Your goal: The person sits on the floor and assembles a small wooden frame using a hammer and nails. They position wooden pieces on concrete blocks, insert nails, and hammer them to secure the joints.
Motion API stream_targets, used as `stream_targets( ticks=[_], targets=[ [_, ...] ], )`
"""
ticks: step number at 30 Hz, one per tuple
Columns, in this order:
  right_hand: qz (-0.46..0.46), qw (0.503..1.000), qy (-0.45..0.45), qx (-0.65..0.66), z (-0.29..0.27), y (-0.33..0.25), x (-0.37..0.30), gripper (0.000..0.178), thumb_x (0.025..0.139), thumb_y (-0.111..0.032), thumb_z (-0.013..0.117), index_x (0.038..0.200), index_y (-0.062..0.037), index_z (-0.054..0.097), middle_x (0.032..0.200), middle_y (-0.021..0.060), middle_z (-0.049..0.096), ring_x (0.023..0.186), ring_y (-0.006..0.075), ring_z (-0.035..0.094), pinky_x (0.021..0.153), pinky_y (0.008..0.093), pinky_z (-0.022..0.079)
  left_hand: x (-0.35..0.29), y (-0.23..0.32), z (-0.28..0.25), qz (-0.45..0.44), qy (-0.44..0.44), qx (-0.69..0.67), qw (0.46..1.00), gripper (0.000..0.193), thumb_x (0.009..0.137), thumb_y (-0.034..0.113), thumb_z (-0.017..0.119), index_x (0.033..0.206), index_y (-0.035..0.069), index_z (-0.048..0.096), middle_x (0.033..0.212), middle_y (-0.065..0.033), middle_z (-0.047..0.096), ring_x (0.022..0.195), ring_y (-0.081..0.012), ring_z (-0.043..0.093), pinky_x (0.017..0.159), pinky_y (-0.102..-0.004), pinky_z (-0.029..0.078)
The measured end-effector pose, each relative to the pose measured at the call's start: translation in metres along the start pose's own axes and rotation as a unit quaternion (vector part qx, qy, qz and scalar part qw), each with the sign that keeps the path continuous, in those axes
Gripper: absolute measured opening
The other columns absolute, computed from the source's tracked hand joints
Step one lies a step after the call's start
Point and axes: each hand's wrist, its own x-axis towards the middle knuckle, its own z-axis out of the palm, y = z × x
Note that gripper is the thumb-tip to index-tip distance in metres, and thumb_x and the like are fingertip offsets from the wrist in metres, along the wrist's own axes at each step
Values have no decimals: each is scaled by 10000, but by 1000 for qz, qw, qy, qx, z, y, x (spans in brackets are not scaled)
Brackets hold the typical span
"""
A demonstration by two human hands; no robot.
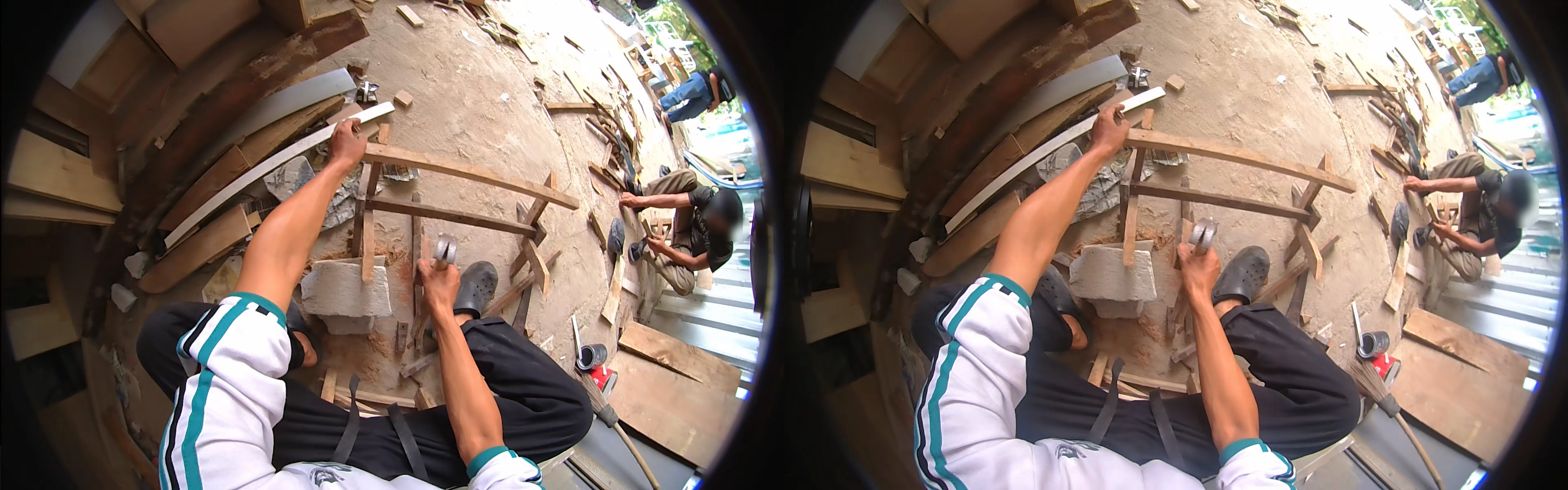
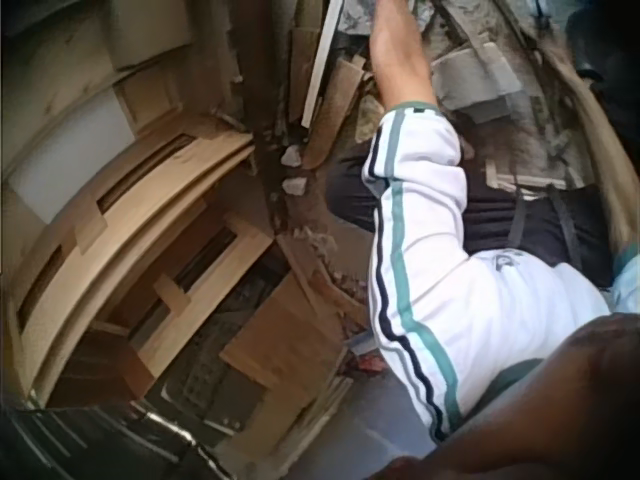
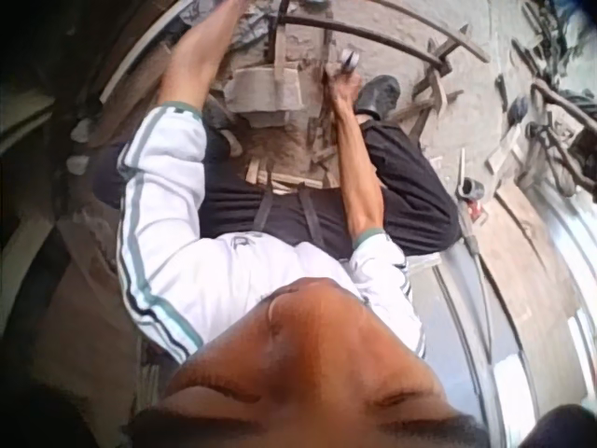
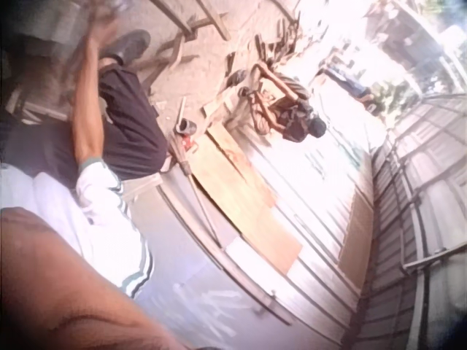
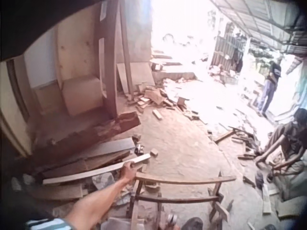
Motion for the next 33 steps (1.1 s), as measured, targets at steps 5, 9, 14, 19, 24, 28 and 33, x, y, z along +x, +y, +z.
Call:
stream_targets(
  ticks=[5,9,14,19,24,28,33],
  targets=[
    [36,998,14,41,4,69,-4,485,744,-371,777,893,73,653,836,265,682,842,392,689,755,442,510,-2,5,-3,6,-3,-21,1000,385,821,226,651,1170,63,641,1093,-155,656,1020,-324,629,901,-404,501],
    [-14,999,37,-25,14,59,-40,400,780,-340,755,861,40,658,802,196,703,763,319,697,705,405,516,-29,4,-30,25,89,-39,995,299,903,282,585,1112,97,693,1030,-134,704,971,-329,650,873,-427,501],
    [-142,985,87,-33,39,71,-90,367,792,-305,761,883,27,633,849,219,665,789,414,646,702,455,493,-120,-8,-77,18,83,-83,993,217,947,241,559,1058,148,721,991,-129,712,952,-324,671,811,-404,518],
    [-294,955,26,7,59,65,-134,265,823,-206,699,887,35,607,971,217,632,865,424,615,745,448,486,-231,-36,-120,-53,86,-139,985,165,924,195,623,1043,92,572,913,-120,710,867,-290,688,722,-379,512],
    [-335,942,-2,-11,102,42,-142,151,799,-67,603,902,43,597,1033,227,613,938,439,589,794,449,482,-310,-65,-140,-156,69,-96,981,312,901,249,668,1119,71,534,909,-126,725,808,-278,683,673,-371,495],
    [-308,950,-14,-47,117,22,-133,155,774,-32,576,904,51,591,1041,235,599,931,438,580,801,448,480,-344,-62,-151,-198,55,-138,969,302,888,273,697,1056,34,620,909,-128,740,834,-223,690,693,-338,501],
    [-339,940,-25,-29,99,22,-124,244,798,-179,659,893,39,604,1068,220,609,950,416,597,804,454,482,-361,-85,-140,-201,38,-274,940,262,923,246,679,1035,10,696,919,-58,731,833,-109,663,724,-273,501]
  ],
)
